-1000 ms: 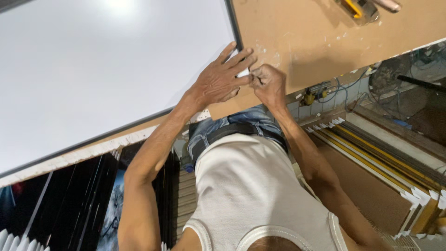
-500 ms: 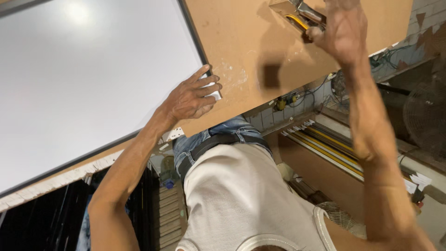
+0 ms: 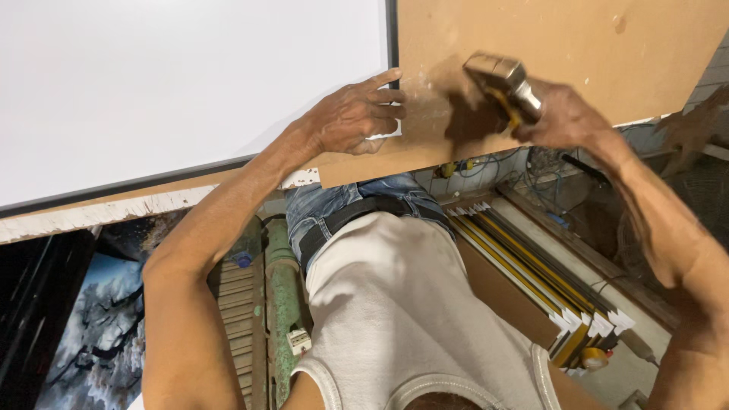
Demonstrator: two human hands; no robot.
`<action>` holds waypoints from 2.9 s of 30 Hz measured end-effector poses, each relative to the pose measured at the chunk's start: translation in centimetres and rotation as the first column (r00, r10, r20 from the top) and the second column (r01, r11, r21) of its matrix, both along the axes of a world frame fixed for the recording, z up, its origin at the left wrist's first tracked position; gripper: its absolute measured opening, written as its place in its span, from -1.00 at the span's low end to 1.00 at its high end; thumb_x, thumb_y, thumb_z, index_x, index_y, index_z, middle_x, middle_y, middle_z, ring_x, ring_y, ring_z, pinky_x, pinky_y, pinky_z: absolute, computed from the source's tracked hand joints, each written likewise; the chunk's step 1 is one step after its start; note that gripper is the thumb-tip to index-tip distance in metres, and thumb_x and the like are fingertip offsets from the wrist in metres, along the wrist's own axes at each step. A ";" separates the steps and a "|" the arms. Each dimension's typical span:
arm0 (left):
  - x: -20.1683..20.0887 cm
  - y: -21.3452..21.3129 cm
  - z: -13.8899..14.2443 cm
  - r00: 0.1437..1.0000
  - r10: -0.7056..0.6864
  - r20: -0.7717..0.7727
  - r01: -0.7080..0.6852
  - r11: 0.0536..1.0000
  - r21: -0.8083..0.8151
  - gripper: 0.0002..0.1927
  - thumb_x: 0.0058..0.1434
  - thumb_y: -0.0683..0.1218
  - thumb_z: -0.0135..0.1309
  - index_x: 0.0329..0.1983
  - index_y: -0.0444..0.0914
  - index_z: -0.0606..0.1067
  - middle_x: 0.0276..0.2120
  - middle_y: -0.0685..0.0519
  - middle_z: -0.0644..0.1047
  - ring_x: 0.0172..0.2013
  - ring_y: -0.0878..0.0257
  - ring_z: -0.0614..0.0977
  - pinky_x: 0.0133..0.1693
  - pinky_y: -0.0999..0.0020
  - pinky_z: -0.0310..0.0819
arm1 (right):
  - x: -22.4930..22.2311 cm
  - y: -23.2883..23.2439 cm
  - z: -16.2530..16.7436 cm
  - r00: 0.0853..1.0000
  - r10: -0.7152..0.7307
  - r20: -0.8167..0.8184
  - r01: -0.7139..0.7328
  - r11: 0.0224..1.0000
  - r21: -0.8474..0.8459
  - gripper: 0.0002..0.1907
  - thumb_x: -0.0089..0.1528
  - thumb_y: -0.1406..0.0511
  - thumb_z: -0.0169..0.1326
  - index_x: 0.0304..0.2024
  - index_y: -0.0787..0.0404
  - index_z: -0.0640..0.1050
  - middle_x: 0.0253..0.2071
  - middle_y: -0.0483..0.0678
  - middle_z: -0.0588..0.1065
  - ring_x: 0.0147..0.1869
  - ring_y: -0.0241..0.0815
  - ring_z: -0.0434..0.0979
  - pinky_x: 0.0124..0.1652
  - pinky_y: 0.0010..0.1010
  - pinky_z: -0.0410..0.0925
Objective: The person assembles picture frames by placing small purple paper pieces at the corners of a white backing board and securing them with a staple gun. They repeat this process for multiple frames, flipping each frame to check alignment and then stacking the completed frames.
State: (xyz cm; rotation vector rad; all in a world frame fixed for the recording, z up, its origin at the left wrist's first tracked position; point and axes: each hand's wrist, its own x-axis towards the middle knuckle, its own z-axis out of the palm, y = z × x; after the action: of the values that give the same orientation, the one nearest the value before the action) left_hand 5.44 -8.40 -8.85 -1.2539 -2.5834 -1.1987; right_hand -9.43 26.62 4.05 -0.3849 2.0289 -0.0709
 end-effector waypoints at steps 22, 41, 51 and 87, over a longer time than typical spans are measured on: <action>1.2 0.6 -0.8 0.990 0.129 0.061 -0.136 0.984 0.118 -0.69 -0.04 -0.03 0.29 -0.18 -0.11 0.67 0.02 0.23 0.60 0.29 0.24 0.43 0.45 0.16 0.05 | 12.9 -10.0 -1.0 0.955 0.168 -0.245 -0.202 0.972 -0.119 -0.55 0.04 0.26 0.18 -0.02 0.25 0.61 -0.22 0.14 0.61 -0.17 0.14 0.62 -0.15 -0.10 0.50; 1.6 0.6 0.0 0.984 0.137 -0.115 -0.150 0.983 -0.109 -0.84 0.12 -0.13 0.27 -0.21 -0.13 0.63 0.03 0.13 0.59 0.28 0.18 0.46 0.52 0.09 0.00 | 1.4 1.6 -3.7 0.961 0.026 -0.274 0.066 0.944 0.322 -0.45 0.25 -0.08 0.30 -0.26 0.30 0.57 -0.51 0.09 0.47 -0.53 -0.09 0.36 -0.56 -0.21 0.23; 3.5 1.1 -0.5 0.964 0.264 0.025 -0.260 0.960 -0.109 -0.76 0.26 -0.01 0.22 -0.03 -0.14 0.62 0.28 0.14 0.50 0.37 0.21 0.37 0.47 0.16 0.04 | 3.2 -1.6 -1.4 0.989 0.087 -0.120 -0.089 0.996 -0.011 -0.50 0.01 0.14 0.33 -0.09 0.27 0.55 -0.28 0.13 0.60 -0.25 0.04 0.63 -0.16 -0.15 0.48; 5.0 1.2 1.3 0.886 0.428 -0.181 -0.447 0.891 -0.083 -0.76 0.19 -0.16 0.20 -0.06 -0.24 0.59 0.22 0.03 0.54 0.32 0.09 0.43 0.43 0.07 0.12 | 5.3 -3.1 -0.1 0.977 0.031 -0.211 0.018 0.974 0.227 -0.45 0.06 -0.01 0.33 -0.19 0.34 0.62 -0.46 0.08 0.57 -0.40 -0.04 0.58 -0.29 -0.16 0.47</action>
State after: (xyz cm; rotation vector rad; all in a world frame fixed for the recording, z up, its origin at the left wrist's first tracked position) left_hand 10.47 -7.25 -7.57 -0.6765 -2.6483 -0.8283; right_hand -4.10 23.57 3.91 -0.2623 2.2186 0.2148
